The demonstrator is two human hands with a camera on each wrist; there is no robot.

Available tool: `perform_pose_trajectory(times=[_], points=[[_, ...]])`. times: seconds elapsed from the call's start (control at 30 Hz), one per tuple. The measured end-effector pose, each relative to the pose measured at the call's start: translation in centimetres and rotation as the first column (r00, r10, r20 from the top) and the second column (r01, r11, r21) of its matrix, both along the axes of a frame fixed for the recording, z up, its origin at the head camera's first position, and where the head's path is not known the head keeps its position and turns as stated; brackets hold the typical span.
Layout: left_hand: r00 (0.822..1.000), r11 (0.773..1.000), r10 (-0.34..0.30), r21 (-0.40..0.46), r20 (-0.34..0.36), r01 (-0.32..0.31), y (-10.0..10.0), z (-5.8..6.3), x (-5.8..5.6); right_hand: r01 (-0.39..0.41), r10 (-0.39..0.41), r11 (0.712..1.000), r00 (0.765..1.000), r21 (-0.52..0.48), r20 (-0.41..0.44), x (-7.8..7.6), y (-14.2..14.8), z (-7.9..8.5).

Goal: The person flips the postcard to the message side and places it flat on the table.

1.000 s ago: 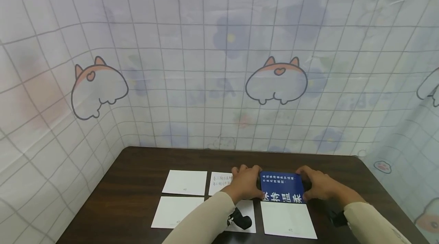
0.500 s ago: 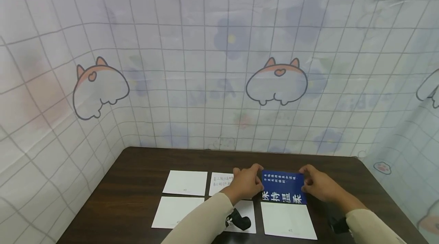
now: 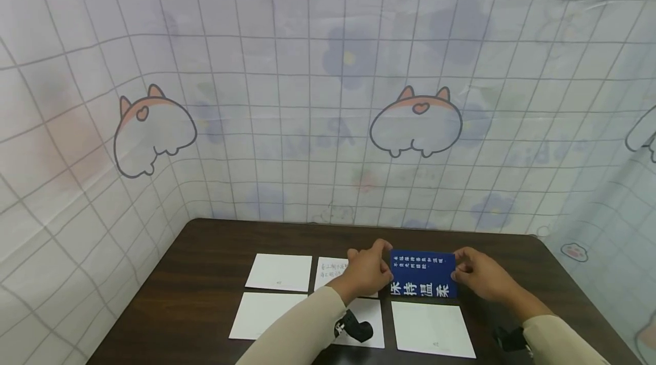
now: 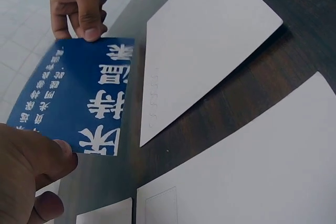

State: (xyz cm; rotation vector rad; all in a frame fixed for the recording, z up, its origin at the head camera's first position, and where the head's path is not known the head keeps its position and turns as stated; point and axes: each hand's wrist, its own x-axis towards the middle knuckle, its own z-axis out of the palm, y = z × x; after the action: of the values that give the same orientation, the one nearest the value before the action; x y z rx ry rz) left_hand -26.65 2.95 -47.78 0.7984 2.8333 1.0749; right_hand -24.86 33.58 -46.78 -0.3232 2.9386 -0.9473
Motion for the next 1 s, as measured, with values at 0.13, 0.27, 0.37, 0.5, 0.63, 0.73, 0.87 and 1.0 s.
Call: perform_pose_trajectory(times=[0.13, 0.27, 0.37, 0.5, 0.63, 0.73, 0.87, 1.0], points=[[1.000, 1.000, -0.002, 0.011, 0.005, 0.001, -0.1, 0.2, -0.1, -0.006, 0.006, 1.000, 1.000, -0.017, -0.011, 0.2, -0.1, 0.2], [1.000, 1.000, -0.002, -0.004, -0.008, 0.002, -0.2, 0.2, -0.3, -0.011, 0.009, 0.999, 0.999, -0.036, -0.031, 0.3, -0.2, 0.3], [0.999, 0.999, 0.002, -0.033, -0.051, -0.004, -0.2, 0.3, -0.4, -0.018, 0.017, 0.999, 0.998, -0.027, -0.053, 0.4, -0.1, 0.2], [0.994, 0.999, -0.002, -0.047, -0.114, -0.003, -0.3, 0.6, -0.1, -0.023, 0.021, 0.999, 0.998, -0.026, -0.061, 0.6, 0.0, 0.2], [0.989, 0.999, -0.010, -0.040, -0.147, 0.004, -0.4, 0.7, 0.0, -0.026, 0.024, 0.999, 0.997, -0.030, -0.067, 0.9, 0.0, 0.2], [0.989, 0.999, -0.010, -0.037, -0.147, 0.004, -0.4, 0.7, 0.1, -0.031, 0.029, 0.999, 0.997, -0.032, -0.066, 1.0, 0.1, 0.3], [0.990, 0.999, -0.007, -0.037, -0.144, 0.001, -0.5, 0.6, 0.1, -0.040, 0.037, 0.998, 0.997, -0.038, -0.068, 1.1, 0.2, 0.3], [0.989, 0.999, -0.002, -0.046, -0.148, -0.005, -0.5, 0.5, 0.0, -0.047, 0.044, 0.998, 0.997, -0.051, -0.069, 1.2, 0.1, 0.4]])
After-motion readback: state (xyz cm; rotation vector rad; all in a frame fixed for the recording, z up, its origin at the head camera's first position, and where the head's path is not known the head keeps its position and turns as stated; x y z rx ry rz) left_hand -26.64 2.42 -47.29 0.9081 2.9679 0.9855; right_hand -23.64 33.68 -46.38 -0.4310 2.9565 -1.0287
